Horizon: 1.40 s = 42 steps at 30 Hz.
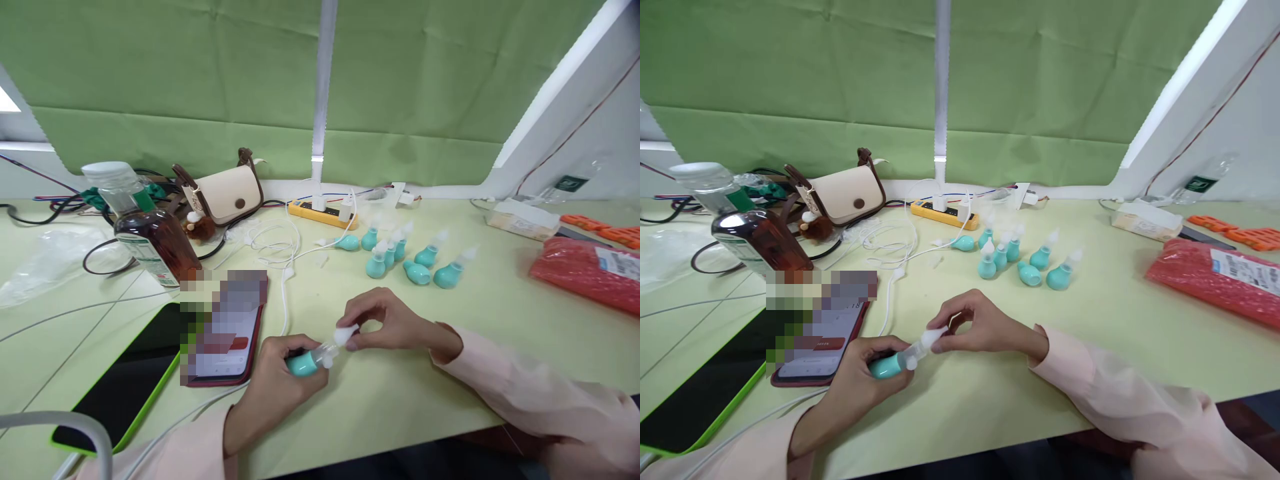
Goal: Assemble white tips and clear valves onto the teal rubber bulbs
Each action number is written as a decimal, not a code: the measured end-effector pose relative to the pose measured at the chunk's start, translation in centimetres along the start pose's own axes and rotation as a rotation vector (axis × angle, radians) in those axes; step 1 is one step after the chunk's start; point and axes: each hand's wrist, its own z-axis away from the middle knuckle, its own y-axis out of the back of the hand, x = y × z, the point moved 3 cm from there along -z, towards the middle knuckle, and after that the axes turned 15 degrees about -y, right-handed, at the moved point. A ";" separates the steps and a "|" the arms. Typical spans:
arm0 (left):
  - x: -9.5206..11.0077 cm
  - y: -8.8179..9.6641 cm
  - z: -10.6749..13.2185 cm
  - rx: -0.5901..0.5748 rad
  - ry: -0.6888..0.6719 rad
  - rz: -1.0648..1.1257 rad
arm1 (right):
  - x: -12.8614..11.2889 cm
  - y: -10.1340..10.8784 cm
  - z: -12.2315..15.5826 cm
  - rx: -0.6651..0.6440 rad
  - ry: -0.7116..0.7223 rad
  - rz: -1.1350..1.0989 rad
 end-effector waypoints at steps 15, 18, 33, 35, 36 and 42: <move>0.2 -0.1 -0.1 -0.080 -0.152 0.018 | -1.6 -0.2 1.2 -0.045 0.214 0.396; 0.4 -0.1 -0.1 -0.092 -0.170 0.017 | -1.6 -0.2 1.1 -0.057 0.184 0.412; 0.8 -0.3 0.2 -0.177 -0.308 -0.168 | -0.1 -1.5 0.5 -0.081 0.120 0.124; 0.7 -0.3 0.2 -0.160 -0.316 -0.176 | -0.2 -1.5 0.6 -0.045 0.089 0.100; 0.6 -0.2 0.2 -0.135 -0.318 -0.168 | -0.5 -1.4 0.6 -0.024 0.074 0.097; 0.2 0.8 0.2 0.089 -0.302 -0.035 | -5.0 2.4 0.1 0.194 0.033 0.282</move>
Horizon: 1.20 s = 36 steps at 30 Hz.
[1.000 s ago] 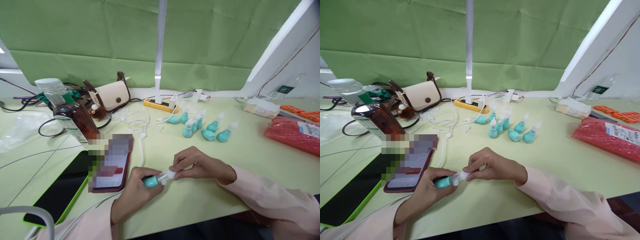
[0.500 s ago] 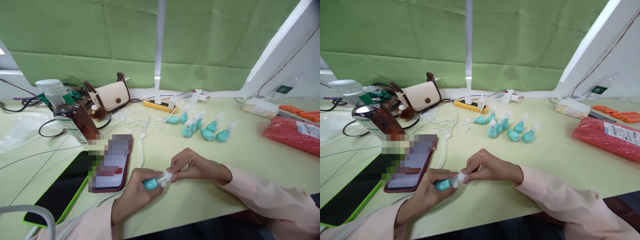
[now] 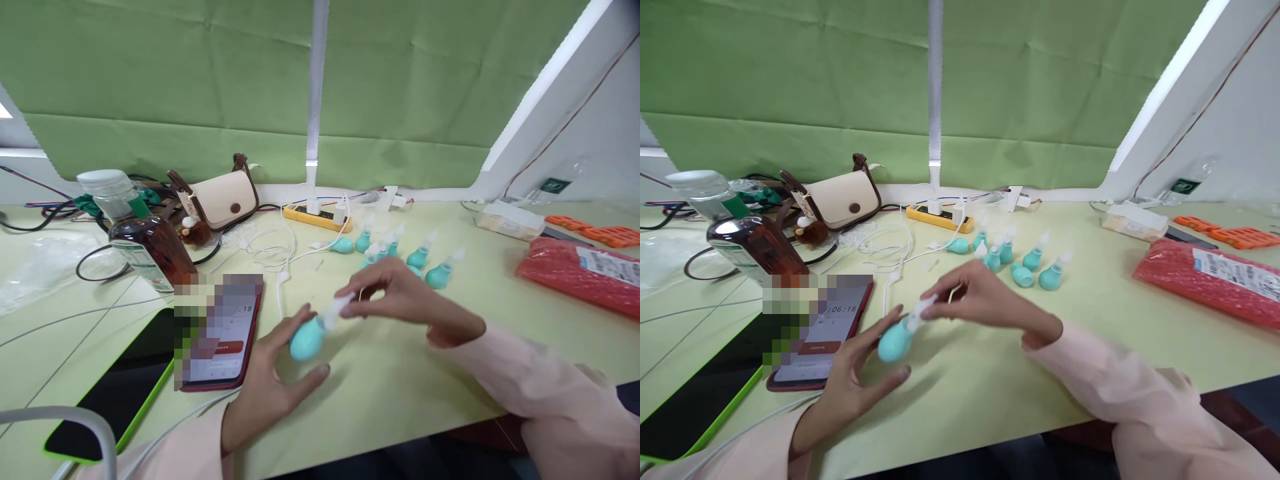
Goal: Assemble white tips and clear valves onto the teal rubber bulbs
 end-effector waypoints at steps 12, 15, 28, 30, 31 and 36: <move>-0.8 -0.1 -0.5 0.014 0.032 0.108 | 0.2 5.4 -8.7 0.078 -0.178 0.932; -0.8 -0.2 -0.6 0.001 0.020 0.096 | 0.9 5.7 -9.1 0.077 -0.209 0.966; -0.6 -0.3 -0.8 -0.037 -0.013 0.033 | 0.6 -6.5 -10.0 -0.004 0.339 1.112; -0.5 -0.2 -0.8 -0.040 -0.020 0.025 | 1.4 -7.7 -10.8 -0.009 0.324 1.105; -0.5 -0.2 -0.8 -0.040 -0.025 0.024 | 1.8 -8.1 -11.0 -0.006 0.312 1.102; -0.5 -0.1 -0.7 -0.055 -0.009 0.024 | 3.1 -8.2 -11.0 0.062 0.236 1.082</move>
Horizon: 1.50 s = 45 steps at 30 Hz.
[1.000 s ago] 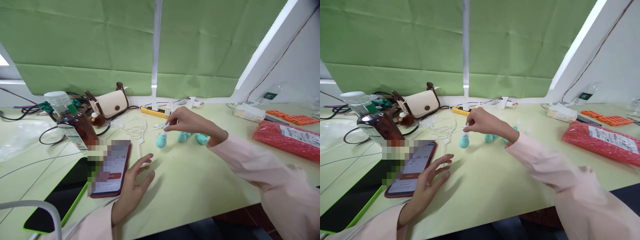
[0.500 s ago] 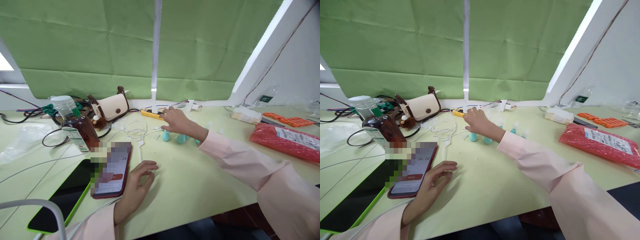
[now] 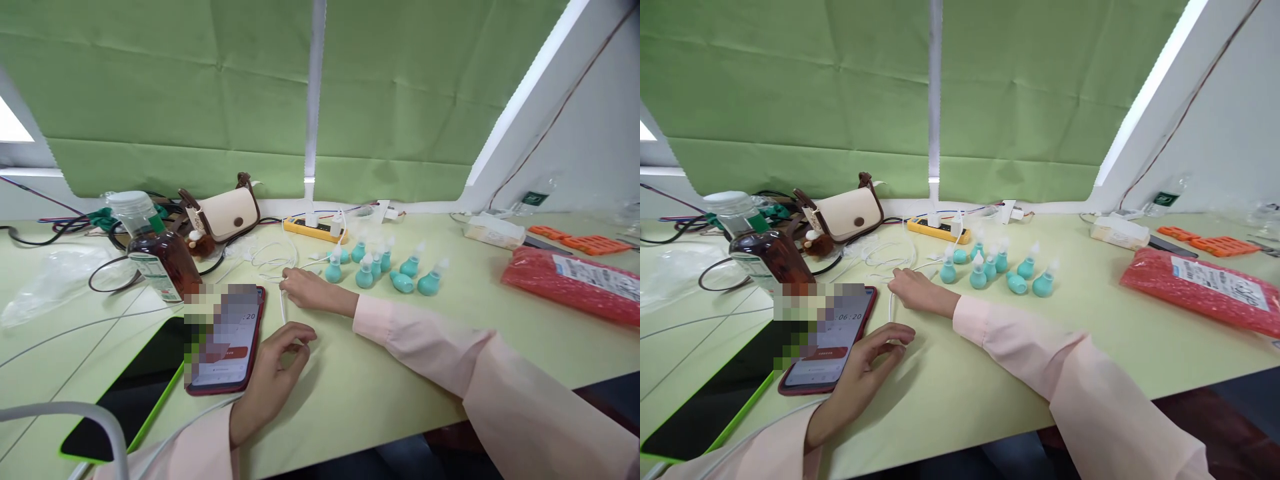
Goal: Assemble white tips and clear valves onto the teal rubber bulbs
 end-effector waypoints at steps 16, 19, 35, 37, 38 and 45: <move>0.8 -0.5 0.1 -0.111 0.026 -0.006 | 1.4 2.3 1.3 -0.127 -0.063 0.035; 0.7 -0.5 0.1 -0.120 0.028 -0.010 | 2.2 2.7 1.2 -0.188 -0.136 0.088; -0.1 -0.7 0.4 -0.022 0.187 0.121 | 1.7 3.4 3.8 -0.129 -0.009 -0.234; -0.3 -0.7 0.5 0.013 0.218 0.205 | 1.6 4.0 4.9 -0.157 0.010 -0.497; -0.5 -0.8 0.5 0.038 0.229 0.255 | 1.6 4.2 5.5 -0.182 0.010 -0.645; -1.0 -0.9 0.5 0.131 0.264 0.398 | 1.3 3.9 8.8 -0.361 -0.175 -1.307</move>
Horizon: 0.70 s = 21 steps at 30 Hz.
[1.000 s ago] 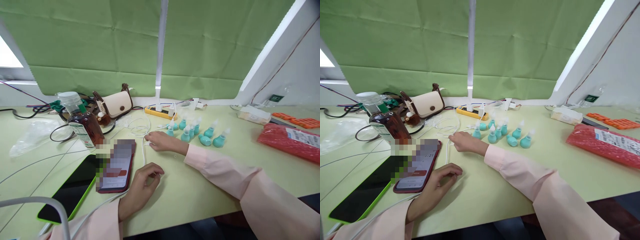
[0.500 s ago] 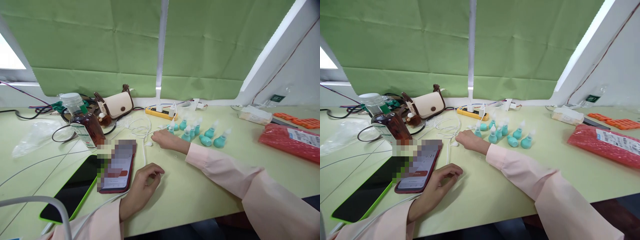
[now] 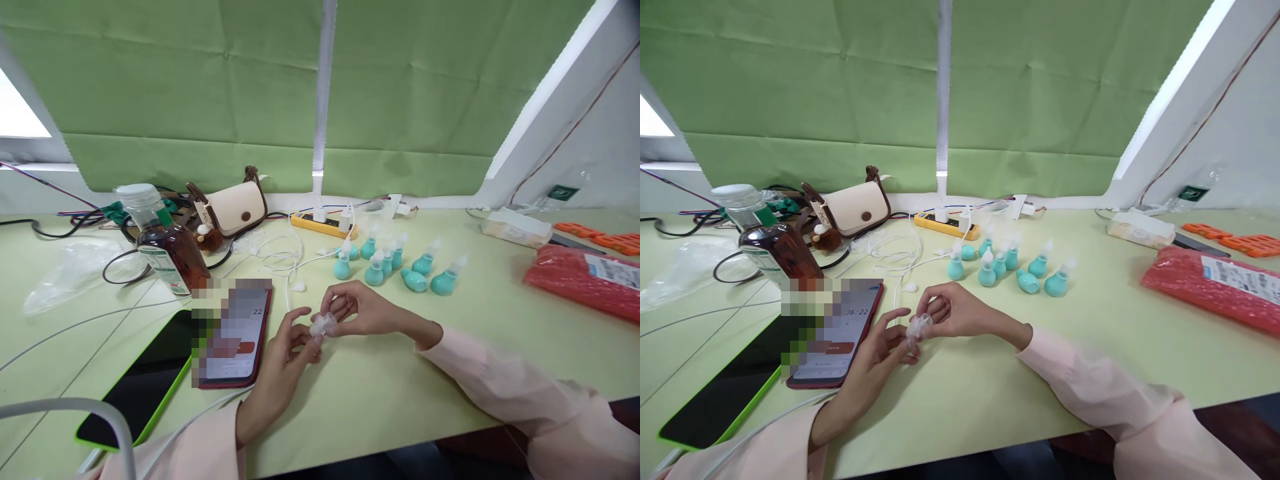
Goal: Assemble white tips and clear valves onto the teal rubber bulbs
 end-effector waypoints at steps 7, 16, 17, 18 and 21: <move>-0.3 0.1 -0.4 0.003 -0.002 -0.066 | 0.5 -0.3 0.6 -0.005 -0.012 -0.023; 0.0 0.7 -0.3 0.118 -0.040 -0.197 | 0.8 3.7 1.7 0.299 0.020 0.473; 0.0 0.7 -0.3 0.111 -0.036 -0.208 | 1.3 3.8 1.7 0.305 0.005 0.567; 0.0 0.7 -0.3 0.103 -0.034 -0.213 | 1.9 3.7 1.7 0.293 -0.008 0.652; 0.0 0.5 -0.2 0.071 -0.026 -0.213 | 3.4 3.2 1.4 0.241 -0.012 0.800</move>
